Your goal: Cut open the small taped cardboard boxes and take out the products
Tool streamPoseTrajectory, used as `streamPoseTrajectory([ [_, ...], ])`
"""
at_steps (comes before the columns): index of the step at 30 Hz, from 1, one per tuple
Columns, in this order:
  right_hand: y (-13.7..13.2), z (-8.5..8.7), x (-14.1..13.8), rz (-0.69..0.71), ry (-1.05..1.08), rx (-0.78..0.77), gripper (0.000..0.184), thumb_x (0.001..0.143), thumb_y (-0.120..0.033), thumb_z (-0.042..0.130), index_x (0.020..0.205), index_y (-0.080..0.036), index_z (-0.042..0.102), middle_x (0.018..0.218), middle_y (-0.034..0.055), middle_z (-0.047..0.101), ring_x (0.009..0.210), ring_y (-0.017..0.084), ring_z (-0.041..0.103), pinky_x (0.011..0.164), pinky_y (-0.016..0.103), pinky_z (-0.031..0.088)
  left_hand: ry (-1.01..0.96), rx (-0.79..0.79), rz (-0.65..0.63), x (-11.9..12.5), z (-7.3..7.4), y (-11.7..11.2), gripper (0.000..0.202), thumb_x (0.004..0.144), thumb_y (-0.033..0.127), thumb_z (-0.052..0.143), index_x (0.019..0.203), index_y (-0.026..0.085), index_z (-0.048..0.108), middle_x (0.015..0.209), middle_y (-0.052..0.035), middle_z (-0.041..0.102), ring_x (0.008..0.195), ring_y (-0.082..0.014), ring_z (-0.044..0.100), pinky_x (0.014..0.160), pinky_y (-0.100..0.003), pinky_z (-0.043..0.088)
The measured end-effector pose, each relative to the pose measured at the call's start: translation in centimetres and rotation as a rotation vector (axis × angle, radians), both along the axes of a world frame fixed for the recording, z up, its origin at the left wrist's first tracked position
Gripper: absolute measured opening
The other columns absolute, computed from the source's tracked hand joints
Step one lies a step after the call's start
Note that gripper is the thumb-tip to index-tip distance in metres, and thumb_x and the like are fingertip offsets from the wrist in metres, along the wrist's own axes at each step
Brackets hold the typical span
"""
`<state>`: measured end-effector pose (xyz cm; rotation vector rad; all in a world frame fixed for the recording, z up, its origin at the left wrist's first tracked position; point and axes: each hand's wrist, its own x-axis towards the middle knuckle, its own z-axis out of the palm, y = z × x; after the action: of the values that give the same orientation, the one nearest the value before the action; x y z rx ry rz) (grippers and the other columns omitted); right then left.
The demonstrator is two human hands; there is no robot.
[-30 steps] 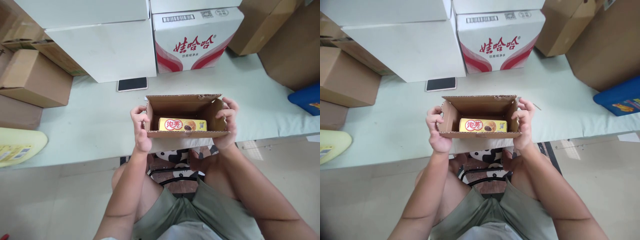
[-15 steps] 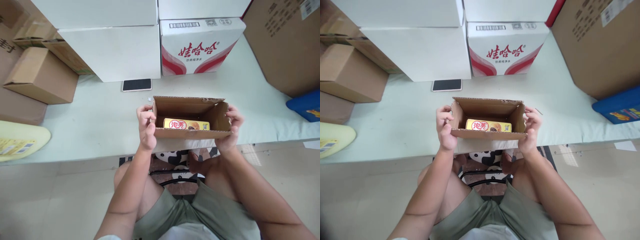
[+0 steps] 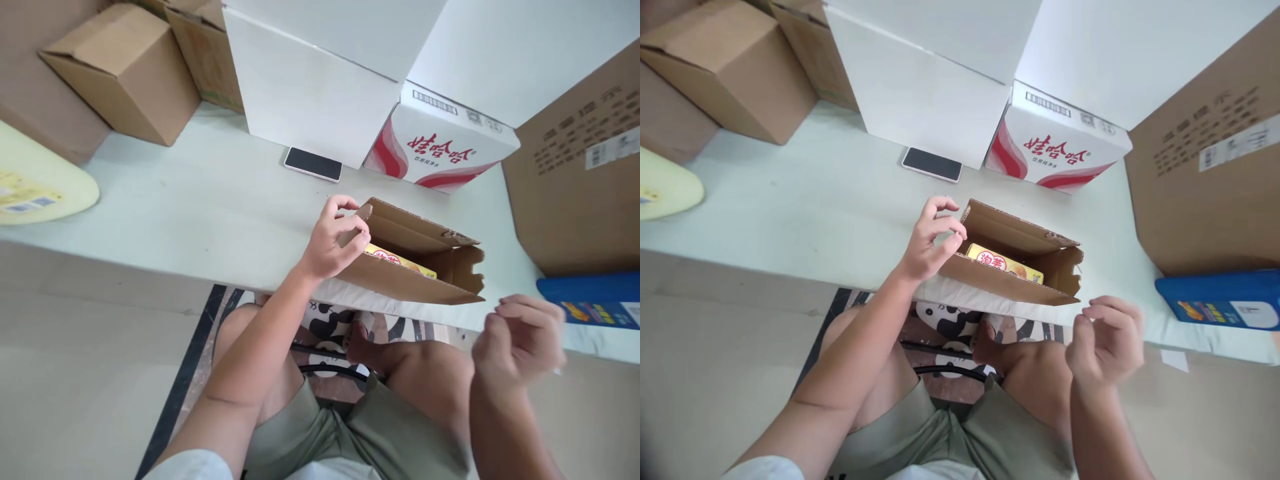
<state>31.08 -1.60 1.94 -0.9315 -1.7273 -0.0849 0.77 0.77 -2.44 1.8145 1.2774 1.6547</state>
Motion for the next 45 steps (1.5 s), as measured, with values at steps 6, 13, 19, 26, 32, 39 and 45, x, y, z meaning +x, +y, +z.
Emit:
streamPoseTrajectory([
  [6, 3.3, 8.4, -4.1, 0.193, -0.586, -0.265, 0.007, 0.09, -0.019, 0.066, 0.087, -0.025, 0.066, 0.074, -0.0021, 0.066, 0.061, 0.013, 0.059, 0.056, 0.027, 0.044, 0.023, -0.093, -0.049, -0.4, 0.6, -0.2, 0.013, 0.091, 0.03, 0.064, 0.08, 0.022, 0.065, 0.126, -0.0103, 0.054, 0.125, -0.0275, 0.056, 0.111, -0.047, 0.053],
  [13, 9.0, 8.1, -8.7, 0.31, -1.357, -0.855, 0.034, 0.083, -0.03, 0.063, 0.116, -0.027, 0.068, 0.112, 0.0071, 0.075, 0.092, 0.024, 0.072, 0.064, 0.032, 0.049, 0.0, -0.113, -0.13, -0.6, 0.9, -0.2, 0.016, 0.092, 0.03, 0.06, 0.079, 0.022, 0.063, 0.124, -0.0104, 0.057, 0.122, -0.0264, 0.06, 0.113, -0.046, 0.052],
  [19, 9.0, 7.7, -9.7, 0.185, -1.585, -0.812, 0.029, 0.086, -0.032, 0.063, 0.115, -0.028, 0.064, 0.113, 0.0062, 0.076, 0.089, 0.025, 0.07, 0.059, 0.031, 0.038, -0.006, -0.14, -0.155, -0.8, 1.3, -0.4, 0.018, 0.094, 0.033, 0.058, 0.082, 0.021, 0.064, 0.122, -0.0101, 0.058, 0.12, -0.0258, 0.061, 0.112, -0.044, 0.053],
  [26, 8.6, 7.4, -10.0, 0.073, -1.669, -0.752, 0.038, 0.094, -0.03, 0.053, 0.131, -0.025, 0.058, 0.11, 0.0075, 0.079, 0.089, 0.026, 0.073, 0.057, 0.031, 0.029, -0.006, -0.121, -0.148, -0.7, 1.2, -0.5, 0.019, 0.096, 0.034, 0.056, 0.084, 0.021, 0.064, 0.122, -0.0104, 0.056, 0.12, -0.0252, 0.06, 0.111, -0.042, 0.052],
  [32, 8.2, 7.7, -8.9, 0.117, -1.511, -0.684, 0.033, 0.093, -0.038, 0.056, 0.124, -0.031, 0.063, 0.112, 0.0034, 0.08, 0.091, 0.025, 0.072, 0.059, 0.031, 0.033, -0.026, -0.136, -0.127, -0.6, 0.9, -0.4, 0.021, 0.096, 0.034, 0.054, 0.082, 0.021, 0.063, 0.121, -0.0103, 0.057, 0.12, -0.0243, 0.06, 0.112, -0.042, 0.052],
  [39, 5.6, 10.1, -8.3, 0.113, -1.236, -0.516, 0.031, 0.09, -0.046, 0.059, 0.114, -0.03, 0.07, 0.092, 0.0039, 0.077, 0.076, 0.022, 0.068, 0.057, 0.03, 0.039, 0.006, -0.1, -0.081, -1.5, 0.4, -0.2, 0.018, 0.098, 0.033, 0.05, 0.091, 0.023, 0.063, 0.115, -0.0097, 0.059, 0.117, -0.0256, 0.06, 0.108, -0.045, 0.054],
  [45, 5.0, 10.6, -7.3, 0.258, -0.982, -0.219, 0.013, 0.088, -0.031, 0.062, 0.099, -0.025, 0.065, 0.102, 0.0087, 0.078, 0.084, 0.025, 0.07, 0.067, 0.036, 0.05, -0.005, -0.047, -0.057, -1.9, -0.2, -0.1, 0.018, 0.098, 0.036, 0.05, 0.095, 0.023, 0.062, 0.114, -0.01, 0.058, 0.115, -0.0254, 0.059, 0.107, -0.044, 0.054],
])
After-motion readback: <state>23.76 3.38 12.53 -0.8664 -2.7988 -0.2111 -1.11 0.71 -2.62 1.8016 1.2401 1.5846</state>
